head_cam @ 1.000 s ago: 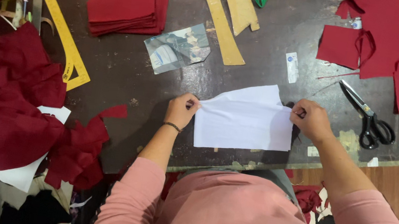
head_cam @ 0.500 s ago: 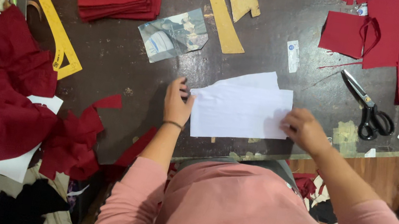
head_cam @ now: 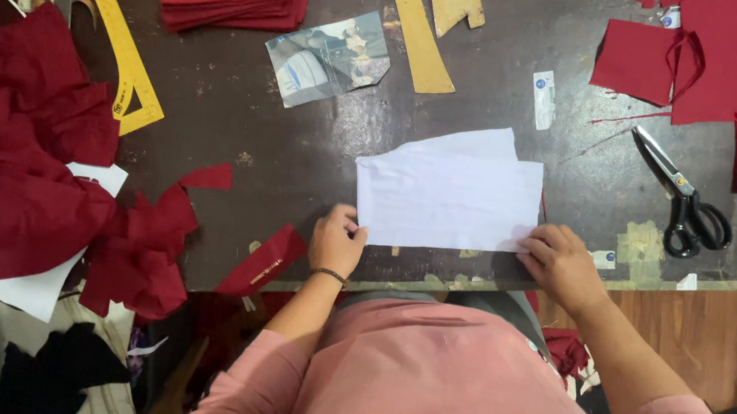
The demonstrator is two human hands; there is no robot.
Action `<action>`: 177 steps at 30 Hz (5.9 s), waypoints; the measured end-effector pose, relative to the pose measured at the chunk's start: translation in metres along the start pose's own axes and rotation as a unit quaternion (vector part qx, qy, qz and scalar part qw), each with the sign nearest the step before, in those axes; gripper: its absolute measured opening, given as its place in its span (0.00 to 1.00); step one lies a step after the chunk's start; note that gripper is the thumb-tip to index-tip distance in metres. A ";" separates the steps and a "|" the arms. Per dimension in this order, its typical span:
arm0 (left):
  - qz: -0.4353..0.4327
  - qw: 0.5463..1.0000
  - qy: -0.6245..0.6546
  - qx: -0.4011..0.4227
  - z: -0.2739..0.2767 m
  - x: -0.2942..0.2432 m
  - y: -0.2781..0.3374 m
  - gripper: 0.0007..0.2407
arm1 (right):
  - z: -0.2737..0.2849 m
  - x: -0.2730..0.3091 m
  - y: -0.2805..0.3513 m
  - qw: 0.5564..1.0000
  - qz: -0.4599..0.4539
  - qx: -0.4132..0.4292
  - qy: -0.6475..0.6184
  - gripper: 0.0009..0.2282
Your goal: The person cuts a large piece of red fabric into smaller rectangular pieces using scissors. They then fold the cut pieces and place them on the table. Later, the person picks up a white sheet of paper, folds it, and cuts it into strips.
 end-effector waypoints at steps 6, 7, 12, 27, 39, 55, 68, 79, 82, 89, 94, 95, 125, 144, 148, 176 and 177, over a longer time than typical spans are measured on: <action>0.040 0.999 0.025 0.009 -0.038 0.017 -0.024 0.07 | -0.009 -0.007 -0.002 0.988 -0.109 -0.059 -0.093 0.07; 0.041 0.999 0.024 0.008 -0.032 0.010 -0.020 0.07 | -0.011 -0.003 -0.006 0.988 -0.108 -0.059 -0.094 0.07; -0.038 0.993 0.098 -0.061 -0.014 -0.023 0.001 0.09 | -0.011 0.048 -0.039 0.927 -0.258 -0.028 -0.270 0.06; 0.022 0.988 -0.003 0.151 0.066 -0.067 0.065 0.26 | -0.014 0.020 -0.102 0.988 -0.085 0.008 0.130 0.18; -0.535 0.810 -0.225 -0.085 -0.021 -0.119 0.001 0.15 | 0.064 -0.144 -0.043 0.971 -0.106 -0.177 0.123 0.12; -0.397 0.897 -0.195 0.020 -0.088 -0.240 0.050 0.26 | 0.087 -0.188 0.113 0.939 -0.339 -0.023 -0.043 0.23; -0.453 0.865 -0.216 0.000 -0.067 -0.193 0.051 0.28 | -0.017 0.055 0.251 0.631 -0.491 -0.009 -0.601 0.17; -0.477 0.850 -0.226 0.003 -0.063 -0.186 0.050 0.30 | -0.034 0.067 0.175 0.718 -0.464 0.003 -0.519 0.19; -0.479 0.848 -0.225 0.006 -0.063 -0.183 0.054 0.30 | -0.043 0.073 0.177 0.701 -0.507 0.019 -0.502 0.19; -0.468 0.855 -0.225 0.010 -0.063 -0.180 0.055 0.30 | -0.046 0.077 0.184 0.710 -0.549 0.056 -0.437 0.20; -0.467 0.854 -0.231 0.011 -0.064 -0.179 0.056 0.31 | -0.046 0.062 0.165 0.709 -0.552 0.080 -0.431 0.23; -0.464 0.855 -0.230 0.015 -0.064 -0.179 0.057 0.31 | -0.043 0.062 0.159 0.714 -0.551 0.083 -0.423 0.23; -0.457 0.858 -0.233 0.022 -0.059 -0.172 0.060 0.30 | 0.040 0.077 0.045 0.728 -0.551 0.109 -0.393 0.23; -0.450 0.860 -0.235 0.048 -0.059 -0.165 0.058 0.28 | 0.025 0.052 -0.012 0.724 -0.530 0.061 -0.438 0.24; -0.451 0.862 -0.226 0.039 -0.058 -0.163 0.058 0.29 | 0.032 0.053 -0.020 0.723 -0.537 0.078 -0.427 0.23; -0.442 0.872 -0.205 0.046 -0.056 -0.166 0.059 0.28 | 0.049 0.019 -0.116 0.745 -0.500 0.078 -0.436 0.26; -0.440 0.874 -0.203 0.043 -0.058 -0.165 0.059 0.28 | 0.043 0.012 -0.116 0.752 -0.497 0.077 -0.427 0.25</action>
Point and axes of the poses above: each hand's wrist, its own y-axis away from the middle knuckle, its own z-axis out of the back of the hand, x = y × z, the point moved 2 cm from there along -y, towards the middle knuckle, and after that the axes turned 10 degrees about -y, right-handed, at the moved point
